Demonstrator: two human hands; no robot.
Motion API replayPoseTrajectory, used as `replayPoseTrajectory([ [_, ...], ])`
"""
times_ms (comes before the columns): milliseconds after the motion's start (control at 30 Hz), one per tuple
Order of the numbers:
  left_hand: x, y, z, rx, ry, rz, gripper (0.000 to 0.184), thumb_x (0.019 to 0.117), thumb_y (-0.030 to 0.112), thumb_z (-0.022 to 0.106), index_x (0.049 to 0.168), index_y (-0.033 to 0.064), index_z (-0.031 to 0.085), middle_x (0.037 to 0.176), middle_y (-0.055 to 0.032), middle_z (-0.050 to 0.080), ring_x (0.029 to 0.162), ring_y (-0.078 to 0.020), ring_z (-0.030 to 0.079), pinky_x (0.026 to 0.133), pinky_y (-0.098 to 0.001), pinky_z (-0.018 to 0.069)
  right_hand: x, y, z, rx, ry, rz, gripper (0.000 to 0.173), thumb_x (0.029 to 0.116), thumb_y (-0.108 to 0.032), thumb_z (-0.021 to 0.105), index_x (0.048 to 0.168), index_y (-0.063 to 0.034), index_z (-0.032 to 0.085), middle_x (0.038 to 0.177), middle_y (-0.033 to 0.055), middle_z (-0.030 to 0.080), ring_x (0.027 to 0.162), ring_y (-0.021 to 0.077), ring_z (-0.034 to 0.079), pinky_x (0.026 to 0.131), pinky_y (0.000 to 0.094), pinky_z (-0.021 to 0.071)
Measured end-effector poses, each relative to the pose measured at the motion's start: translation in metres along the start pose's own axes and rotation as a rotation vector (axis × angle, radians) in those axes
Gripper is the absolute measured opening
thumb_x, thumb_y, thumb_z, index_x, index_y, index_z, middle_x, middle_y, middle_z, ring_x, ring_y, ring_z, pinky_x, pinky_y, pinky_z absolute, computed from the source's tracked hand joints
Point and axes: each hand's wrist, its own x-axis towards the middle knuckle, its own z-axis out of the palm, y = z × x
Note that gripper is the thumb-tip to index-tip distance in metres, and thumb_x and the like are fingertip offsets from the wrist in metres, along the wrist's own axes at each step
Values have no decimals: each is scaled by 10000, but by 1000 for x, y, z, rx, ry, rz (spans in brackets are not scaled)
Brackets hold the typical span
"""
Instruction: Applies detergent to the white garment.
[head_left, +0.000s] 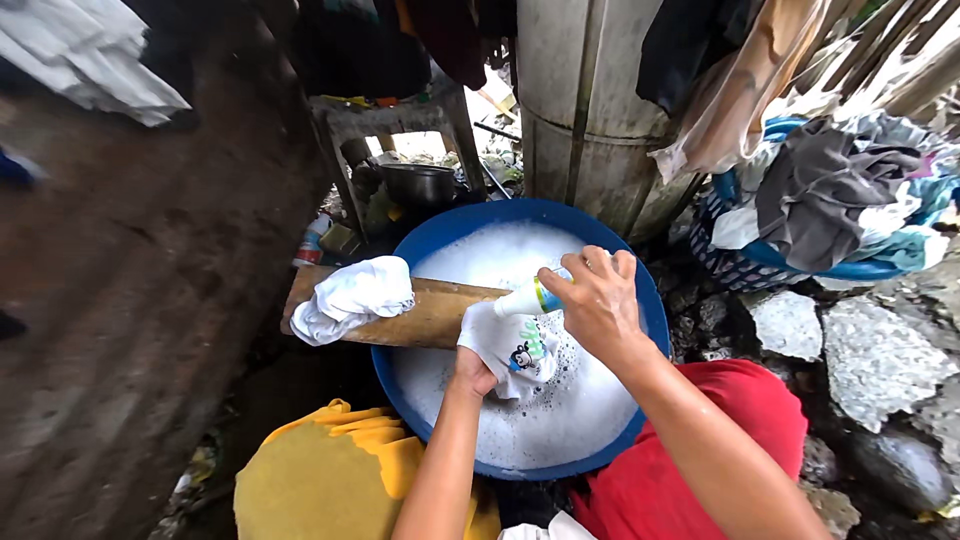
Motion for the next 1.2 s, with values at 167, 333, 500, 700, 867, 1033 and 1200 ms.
replayPoseTrajectory([
  [167, 1, -1, -2, -9, -5, 10, 703, 1052, 596, 51, 1033, 176, 614, 864, -33, 717, 795, -146, 709, 662, -343, 601, 0, 0, 1, -13, 11, -3, 390, 800, 108, 678, 1075, -157, 758, 981, 154, 724, 1016, 415, 668, 840, 607, 458],
  [333, 1, 0, -1, -26, -3, 1, 712, 1052, 591, 42, 1028, 173, 618, 857, -40, 719, 787, -156, 712, 658, -349, 604, -1, -5, -4, 32, -3, -14, 393, 790, 113, 679, 1067, -152, 763, 980, 157, 713, 1014, 419, 654, 834, 608, 448],
  [500, 2, 0, -1, -46, -15, -9, 729, 1042, 615, 49, 1017, 175, 630, 859, -47, 722, 783, -162, 715, 649, -352, 605, -3, -8, -5, 36, -6, -37, 383, 789, 103, 685, 1063, -151, 767, 968, 155, 708, 995, 414, 654, 828, 602, 445],
  [700, -1, -1, 1, -27, -22, -20, 706, 1050, 605, 59, 998, 180, 620, 839, -31, 712, 772, -150, 705, 648, -343, 598, -2, -12, -5, 52, 24, -68, 374, 781, 81, 681, 1058, -158, 764, 950, 143, 700, 976, 405, 653, 813, 592, 446],
  [867, -2, -7, 2, -48, -4, -65, 696, 1051, 600, 70, 983, 164, 609, 825, -42, 710, 761, -160, 707, 640, -347, 599, -1, -20, -10, 76, 62, -90, 331, 827, 51, 673, 1071, -151, 767, 984, 143, 705, 986, 382, 651, 833, 576, 430],
  [1033, -1, -11, 1, -7, -10, -45, 674, 1062, 567, 72, 985, 167, 609, 818, -30, 706, 762, -144, 701, 658, -334, 595, -1, -22, -9, 72, 83, -94, 313, 836, 47, 666, 1060, -148, 766, 983, 142, 705, 980, 381, 651, 830, 571, 431],
  [1200, -3, -11, 4, 9, 7, -40, 642, 1071, 560, 97, 1020, 169, 604, 841, -28, 702, 787, -142, 697, 681, -331, 593, -1, -21, -8, 40, 94, -81, 312, 840, 47, 669, 1057, -155, 765, 974, 140, 705, 990, 384, 651, 832, 571, 434],
])
